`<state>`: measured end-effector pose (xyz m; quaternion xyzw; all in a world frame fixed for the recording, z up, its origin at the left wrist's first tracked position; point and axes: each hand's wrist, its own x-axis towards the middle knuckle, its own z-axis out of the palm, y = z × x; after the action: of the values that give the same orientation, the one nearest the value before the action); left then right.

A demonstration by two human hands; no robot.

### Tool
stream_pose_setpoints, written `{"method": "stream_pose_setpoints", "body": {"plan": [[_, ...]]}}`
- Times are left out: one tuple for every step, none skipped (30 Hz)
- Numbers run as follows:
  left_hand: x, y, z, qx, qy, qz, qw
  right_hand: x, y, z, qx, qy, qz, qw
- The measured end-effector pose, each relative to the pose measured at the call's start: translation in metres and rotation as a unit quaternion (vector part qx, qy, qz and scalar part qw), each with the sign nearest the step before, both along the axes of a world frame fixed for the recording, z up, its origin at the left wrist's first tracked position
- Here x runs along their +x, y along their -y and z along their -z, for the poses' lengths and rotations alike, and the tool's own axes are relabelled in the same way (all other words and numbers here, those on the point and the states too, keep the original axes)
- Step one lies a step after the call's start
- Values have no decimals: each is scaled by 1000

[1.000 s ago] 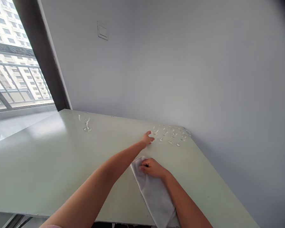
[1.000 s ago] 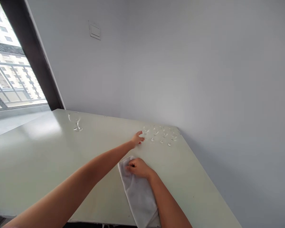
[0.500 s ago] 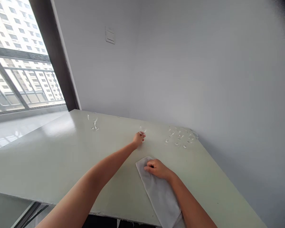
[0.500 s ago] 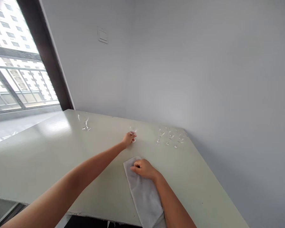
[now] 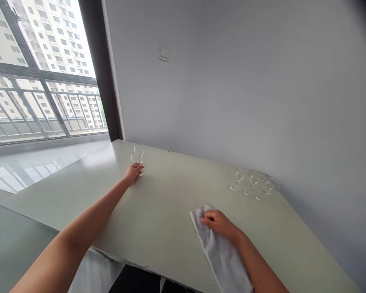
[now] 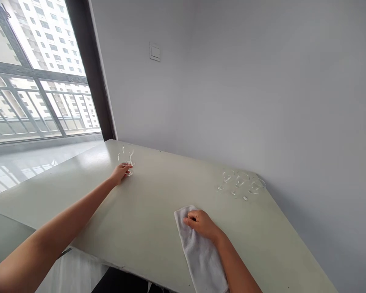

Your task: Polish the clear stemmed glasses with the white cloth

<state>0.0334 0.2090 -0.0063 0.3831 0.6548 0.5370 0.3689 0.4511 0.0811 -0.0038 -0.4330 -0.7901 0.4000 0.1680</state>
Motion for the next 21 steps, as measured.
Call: {"method": "stream_pose_setpoints", "body": {"plan": [[-8, -2, 0, -2, 3, -8, 1000, 1, 0, 1, -6, -3, 0, 1000], [-13, -3, 0, -3, 6, -15, 1000, 1, -1, 2, -10, -5, 2, 1000], [-18, -6, 1, -4, 10, -20, 1000, 2, -1, 2, -13, -6, 4, 1000], [-21, -8, 1, -4, 14, -23, 1000, 2, -1, 3, -14, -7, 5, 1000], [-24, -10, 2, -4, 18, -26, 999, 2, -1, 3, -13, -7, 6, 1000], [-25, -11, 2, -3, 22, -29, 999, 2, -2, 4, -12, -6, 5, 1000], [-26, -13, 2, -2, 26, -31, 999, 2, -2, 4, -11, -5, 4, 1000], [-27, -13, 2, 0, 30, -32, 999, 2, -2, 5, -12, -5, 5, 1000], [-27, -14, 2, 1, 33, -33, 999, 2, -3, 5, -15, -7, 6, 1000], [-27, -14, 2, 3, 35, -32, 999, 3, -3, 5, -19, -10, 6, 1000], [-26, -14, 2, 5, 37, -30, 999, 3, -3, 5, -24, -16, 5, 1000], [-26, -14, 1, 6, 38, -27, 999, 3, -3, 4, -30, -24, 4, 999], [-25, -14, 1, 7, 38, -23, 999, 3, -3, 3, -38, -32, 4, 999], [-24, -14, 0, 7, 37, -20, 999, 4, -3, 1, -45, -43, 6, 998], [-23, -14, 0, 7, 34, -20, 999, 4, -3, 0, -51, -57, 13, 997], [-22, -13, 0, 7, 29, -23, 999, 4, -3, -2, -58, -76, 27, 995], [-20, -13, 0, 8, 22, -32, 999, 4, -3, -3, -62, -104, 50, 991], [-18, -11, 1, 10, 12, -47, 999, 4, -4, -4, -60, -140, 80, 985], [-17, -9, 2, 12, -2, -68, 998, 5, -6, -4, -52, -180, 120, 975], [-15, -5, 3, 16, -20, -92, 995, 6, -8, -3, -38, -222, 169, 960], [-13, -1, 5, 20, -39, -114, 993, 7, -12, 0, -17, -260, 225, 939]]}}
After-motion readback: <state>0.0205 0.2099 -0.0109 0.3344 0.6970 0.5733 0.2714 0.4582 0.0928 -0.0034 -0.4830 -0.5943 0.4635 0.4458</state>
